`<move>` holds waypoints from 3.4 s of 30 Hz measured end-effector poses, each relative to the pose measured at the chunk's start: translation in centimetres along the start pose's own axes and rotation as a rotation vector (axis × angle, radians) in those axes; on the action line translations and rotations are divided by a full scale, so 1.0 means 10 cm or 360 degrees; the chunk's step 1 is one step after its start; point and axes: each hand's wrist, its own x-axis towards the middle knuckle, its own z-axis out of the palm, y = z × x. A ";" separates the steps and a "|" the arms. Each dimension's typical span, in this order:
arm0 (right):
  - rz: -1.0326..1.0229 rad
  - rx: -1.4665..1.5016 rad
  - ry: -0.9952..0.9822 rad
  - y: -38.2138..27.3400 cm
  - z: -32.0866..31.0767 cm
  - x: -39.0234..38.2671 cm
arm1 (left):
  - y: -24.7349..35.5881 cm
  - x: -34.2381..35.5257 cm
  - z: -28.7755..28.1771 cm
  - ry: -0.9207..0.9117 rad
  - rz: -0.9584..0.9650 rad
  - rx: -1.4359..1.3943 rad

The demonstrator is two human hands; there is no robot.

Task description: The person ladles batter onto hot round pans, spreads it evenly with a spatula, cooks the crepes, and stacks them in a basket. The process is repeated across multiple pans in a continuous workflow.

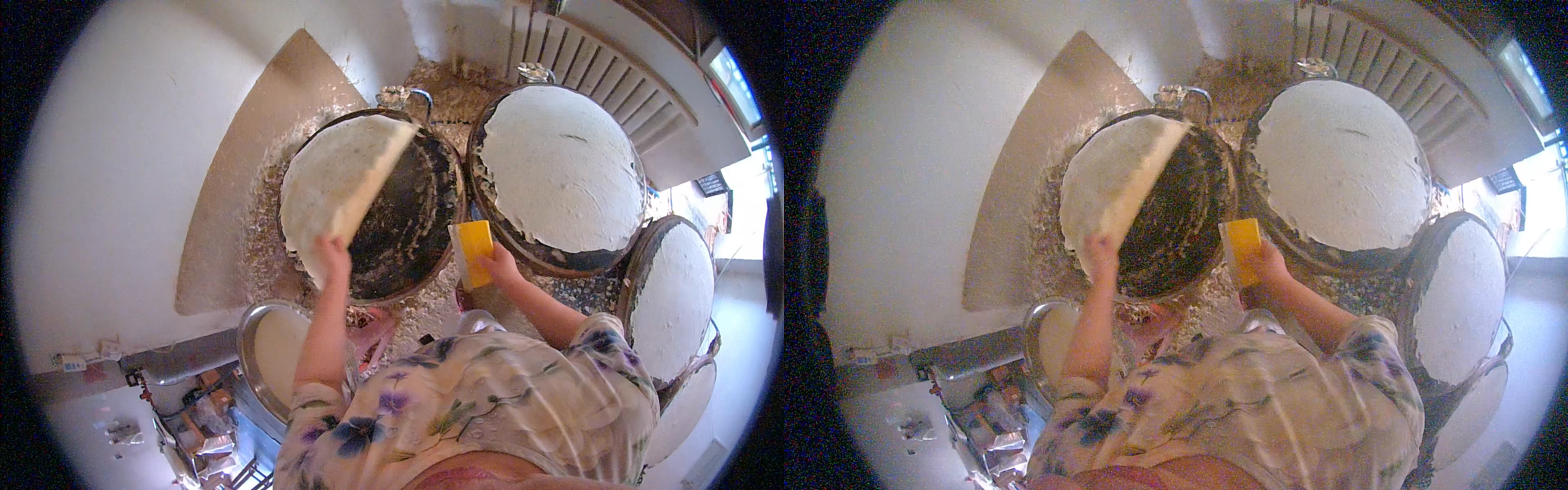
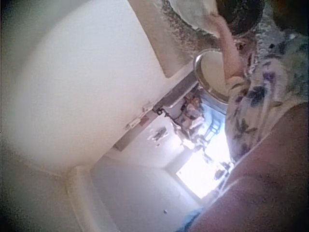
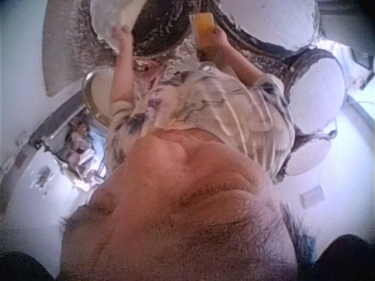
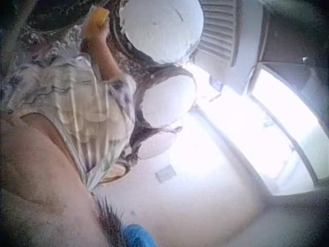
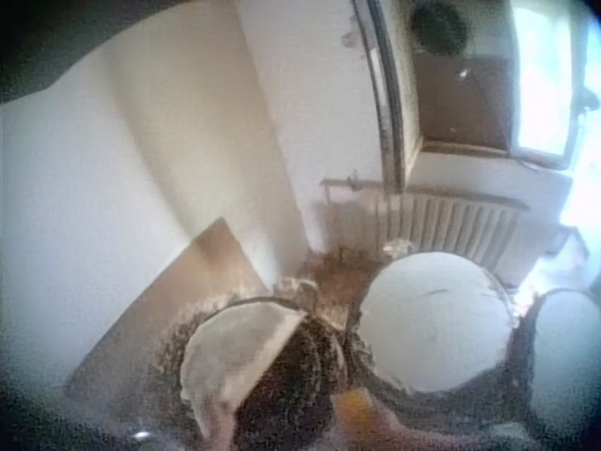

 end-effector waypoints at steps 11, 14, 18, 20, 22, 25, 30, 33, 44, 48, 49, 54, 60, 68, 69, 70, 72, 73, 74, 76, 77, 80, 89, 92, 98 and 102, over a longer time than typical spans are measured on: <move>-0.0110 0.0158 0.0283 1.00 -0.29 -0.89 | 0.52 0.88 -2.26 0.0422 0.0826 0.0547; -0.0292 0.0378 0.0355 1.36 -0.30 -1.38 | 0.72 0.56 -2.55 0.0284 0.0841 0.0569; -0.0159 0.0263 0.0504 1.80 -0.34 -2.17 | 0.83 -0.05 -2.68 0.0200 0.0981 0.0498; -0.0083 0.0132 0.0556 1.98 -0.35 -2.63 | 0.89 -0.37 -2.73 0.0094 0.1082 0.0481; 0.0001 0.0346 0.0581 2.13 -0.31 -2.99 | 1.00 -0.69 -2.79 -0.0017 0.1206 0.0528; 0.0098 0.1065 0.0544 2.37 -0.31 -3.49 | 1.30 -1.23 -2.83 -0.0136 0.1411 0.0223; 0.0277 0.1628 0.0320 2.64 -0.48 -4.10 | 2.01 -2.21 -2.88 -0.0637 0.1524 -0.0112; 0.0163 0.1773 0.0351 2.80 -0.68 -4.45 | 2.53 -2.81 -2.78 -0.0914 0.1615 -0.0403; -0.0036 0.2496 0.0888 4.62 -1.77 -5.83 | 4.56 -6.14 -1.65 -0.2091 0.1447 -0.1604; -0.0243 0.3079 0.0982 5.49 -2.01 -6.55 | 4.94 -7.53 -1.57 -0.2423 0.1377 -0.1933; -0.0514 0.3208 0.0915 5.64 -2.02 -6.68 | 5.01 -7.74 -1.59 -0.2377 0.1524 -0.2080; -0.1665 0.3000 0.1337 6.06 -2.23 -7.42 | 5.40 -8.22 -1.80 -0.3090 0.1127 -0.2515; -0.1434 0.2687 0.2636 6.40 -2.12 -8.54 | 5.44 -8.62 -1.23 -0.3537 0.1054 -0.2020; -0.0986 0.2354 0.3239 7.17 -1.98 -9.16 | 4.63 -9.43 0.37 -0.3705 0.0729 -0.0654; -0.0828 0.2322 0.3391 7.29 -2.00 -9.15 | 4.54 -9.38 0.46 -0.3684 0.0737 -0.0380; -0.0662 0.2288 0.3540 7.39 -2.03 -9.12 | 4.44 -9.30 0.54 -0.3649 0.0871 -0.0309; -0.0611 0.2383 0.3723 7.57 -1.93 -9.05 | 4.05 -9.06 0.67 -0.3475 0.0995 -0.0159; -0.0751 0.2523 0.3783 7.61 -1.91 -8.95 | 3.94 -8.92 0.75 -0.3450 0.1007 -0.0110; -0.0897 0.2631 0.3822 7.66 -1.87 -8.84 | 3.79 -8.76 0.83 -0.3478 0.1024 -0.0106; -0.0805 0.2691 0.3362 7.65 -1.86 -8.51 | 3.62 -8.31 0.95 -0.3405 0.1406 0.0008; -0.0845 0.2851 0.3204 7.62 -1.89 -8.27 | 3.54 -8.10 0.96 -0.3510 0.1255 -0.0027; -0.0895 0.3292 0.2619 7.38 -2.02 -7.73 | 3.14 -7.59 0.72 -0.3315 0.0646 -0.0149; -0.0712 0.1603 0.1362 5.65 -2.14 -7.17 | 2.02 -7.60 -0.48 -0.3127 -0.0015 -0.0535; -0.0502 0.1033 0.1034 5.24 -1.97 -7.02 | 1.79 -7.61 -0.86 -0.2860 0.0534 -0.0690; -0.1183 -0.0696 0.0735 4.11 -1.38 -6.44 | 1.68 -7.62 -1.53 -0.2646 0.0080 -0.1424; -0.1564 -0.1361 0.0568 3.17 -0.31 -5.98 | 1.34 -7.15 -1.47 -0.2181 -0.0657 -0.2236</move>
